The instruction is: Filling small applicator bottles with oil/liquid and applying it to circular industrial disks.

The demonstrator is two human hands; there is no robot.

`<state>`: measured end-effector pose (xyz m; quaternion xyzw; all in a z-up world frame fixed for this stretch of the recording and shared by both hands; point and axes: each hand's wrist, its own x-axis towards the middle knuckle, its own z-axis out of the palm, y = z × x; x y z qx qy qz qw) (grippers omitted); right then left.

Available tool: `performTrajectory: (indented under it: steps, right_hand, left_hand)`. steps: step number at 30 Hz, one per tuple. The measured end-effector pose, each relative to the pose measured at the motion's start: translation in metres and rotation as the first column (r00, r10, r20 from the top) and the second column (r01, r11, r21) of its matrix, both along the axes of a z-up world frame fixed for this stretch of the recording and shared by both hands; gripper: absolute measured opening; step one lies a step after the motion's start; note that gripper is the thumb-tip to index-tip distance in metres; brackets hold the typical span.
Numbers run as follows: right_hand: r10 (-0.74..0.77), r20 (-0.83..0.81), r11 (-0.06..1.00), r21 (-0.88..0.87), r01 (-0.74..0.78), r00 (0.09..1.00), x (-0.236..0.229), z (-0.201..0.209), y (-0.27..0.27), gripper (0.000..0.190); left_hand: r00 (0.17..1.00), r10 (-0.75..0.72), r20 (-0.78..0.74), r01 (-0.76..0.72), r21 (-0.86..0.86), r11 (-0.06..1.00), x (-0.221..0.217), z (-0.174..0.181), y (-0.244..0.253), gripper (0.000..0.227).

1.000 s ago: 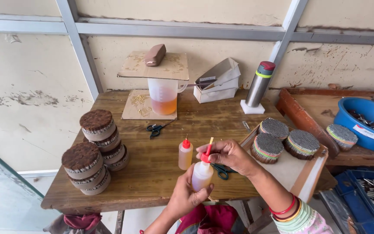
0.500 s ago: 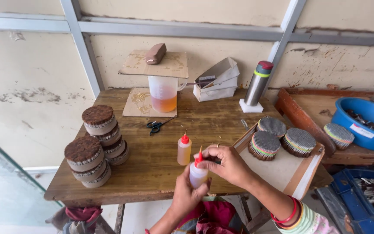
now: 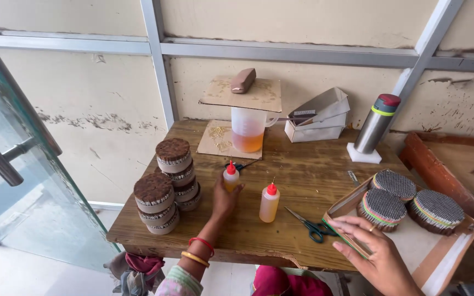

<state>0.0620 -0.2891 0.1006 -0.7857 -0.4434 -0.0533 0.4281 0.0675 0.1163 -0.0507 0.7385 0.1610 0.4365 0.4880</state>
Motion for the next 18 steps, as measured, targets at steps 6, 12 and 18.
performTrajectory:
  steps: [6,12,18]
  right_hand:
    - [-0.119,0.069,0.993,-0.018,0.121,0.99,0.007,-0.021,-0.05,0.047]
    - [-0.474,0.212,0.88,0.15,0.451,0.854,0.01,-0.033,-0.135,0.042]
    - [-0.689,-0.089,0.608,0.468,0.641,0.719,0.123,-0.074,-0.212,0.039]
  left_hand:
    - [0.98,0.117,-0.162,-0.133,-0.089,0.987,0.022,0.003,0.01,0.081]
    - [0.94,0.276,0.2,-0.329,0.324,0.887,-0.092,0.076,-0.085,0.061]
    - [0.731,-0.656,0.188,0.669,-0.386,0.635,-0.102,-0.002,-0.242,0.047]
